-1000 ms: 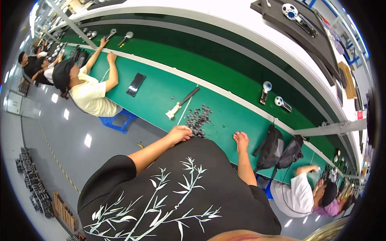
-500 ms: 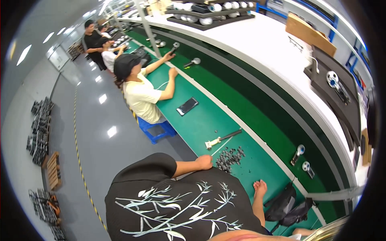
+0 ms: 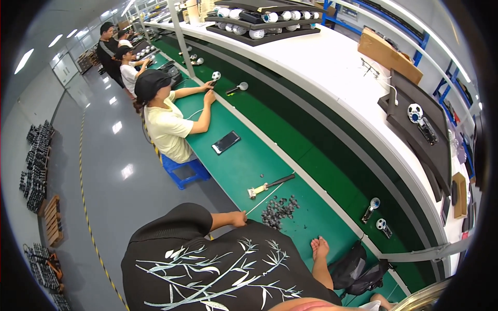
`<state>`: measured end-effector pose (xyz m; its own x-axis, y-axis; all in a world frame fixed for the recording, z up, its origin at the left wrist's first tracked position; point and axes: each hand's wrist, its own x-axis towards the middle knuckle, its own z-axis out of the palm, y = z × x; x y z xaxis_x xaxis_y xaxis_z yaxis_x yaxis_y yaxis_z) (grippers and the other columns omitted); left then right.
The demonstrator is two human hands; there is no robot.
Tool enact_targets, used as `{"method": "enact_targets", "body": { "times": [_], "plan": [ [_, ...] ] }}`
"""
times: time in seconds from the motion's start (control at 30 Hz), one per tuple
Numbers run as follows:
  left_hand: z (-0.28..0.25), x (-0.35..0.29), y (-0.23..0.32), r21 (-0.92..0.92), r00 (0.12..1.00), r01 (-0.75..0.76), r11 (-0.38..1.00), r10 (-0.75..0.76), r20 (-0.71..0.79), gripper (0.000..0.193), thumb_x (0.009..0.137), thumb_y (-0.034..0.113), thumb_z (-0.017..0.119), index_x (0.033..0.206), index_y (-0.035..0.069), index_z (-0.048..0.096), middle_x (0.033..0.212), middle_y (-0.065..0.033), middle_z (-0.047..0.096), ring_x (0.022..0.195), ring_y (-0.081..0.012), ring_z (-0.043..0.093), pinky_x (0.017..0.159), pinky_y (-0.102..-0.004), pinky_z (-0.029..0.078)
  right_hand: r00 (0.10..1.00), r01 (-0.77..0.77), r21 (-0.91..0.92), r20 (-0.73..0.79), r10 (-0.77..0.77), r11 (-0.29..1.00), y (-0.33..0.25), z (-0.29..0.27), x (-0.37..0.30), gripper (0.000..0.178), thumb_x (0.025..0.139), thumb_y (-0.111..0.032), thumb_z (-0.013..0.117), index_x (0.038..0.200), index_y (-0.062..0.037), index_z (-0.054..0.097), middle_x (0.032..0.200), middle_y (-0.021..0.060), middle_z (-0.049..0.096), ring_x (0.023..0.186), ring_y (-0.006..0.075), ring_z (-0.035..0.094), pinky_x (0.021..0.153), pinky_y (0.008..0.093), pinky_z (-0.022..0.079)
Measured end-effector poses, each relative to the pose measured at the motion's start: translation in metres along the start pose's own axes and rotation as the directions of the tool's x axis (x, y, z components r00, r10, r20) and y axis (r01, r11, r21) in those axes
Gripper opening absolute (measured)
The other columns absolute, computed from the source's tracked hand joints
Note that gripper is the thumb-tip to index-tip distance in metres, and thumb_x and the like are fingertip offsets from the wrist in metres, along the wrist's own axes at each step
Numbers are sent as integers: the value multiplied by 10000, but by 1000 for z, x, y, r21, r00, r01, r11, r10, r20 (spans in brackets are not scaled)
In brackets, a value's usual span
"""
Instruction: The person assembles handheld electronic devices by securing internal components within a plastic casing using screws and an electric screwdriver.
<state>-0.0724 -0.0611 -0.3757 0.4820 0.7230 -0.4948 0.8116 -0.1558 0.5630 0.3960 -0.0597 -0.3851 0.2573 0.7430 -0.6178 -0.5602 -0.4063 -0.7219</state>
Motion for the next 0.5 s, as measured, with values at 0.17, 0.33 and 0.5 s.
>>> {"method": "enact_targets", "body": {
  "times": [0.17,0.33,0.5],
  "plan": [
    [-3,2,12,-73,991,99,992,-91,102,371,811,353,482,798,19,643,904,-164,661,848,-396,582,940,-448,395,1000,-18,11,-21,18,1000,3,-1,2,207,902,-143,572,1046,3,542,703,102,607,555,172,608,498,255,533],
    [18,40,-36,164,962,-157,974,114,249,330,819,274,452,794,3,639,884,-163,661,837,-376,587,1030,-437,323,998,-18,15,-52,19,1000,-4,-2,-6,202,897,-157,584,1036,-10,574,694,87,610,557,162,609,502,248,532],
    [58,69,-100,512,845,-520,683,325,424,298,831,190,407,798,1,635,893,-160,662,867,-346,594,1072,-494,259,990,-101,38,-91,104,994,-5,5,-1,218,878,-194,618,1029,-36,619,697,80,624,565,172,619,499,266,538]
  ]
}}
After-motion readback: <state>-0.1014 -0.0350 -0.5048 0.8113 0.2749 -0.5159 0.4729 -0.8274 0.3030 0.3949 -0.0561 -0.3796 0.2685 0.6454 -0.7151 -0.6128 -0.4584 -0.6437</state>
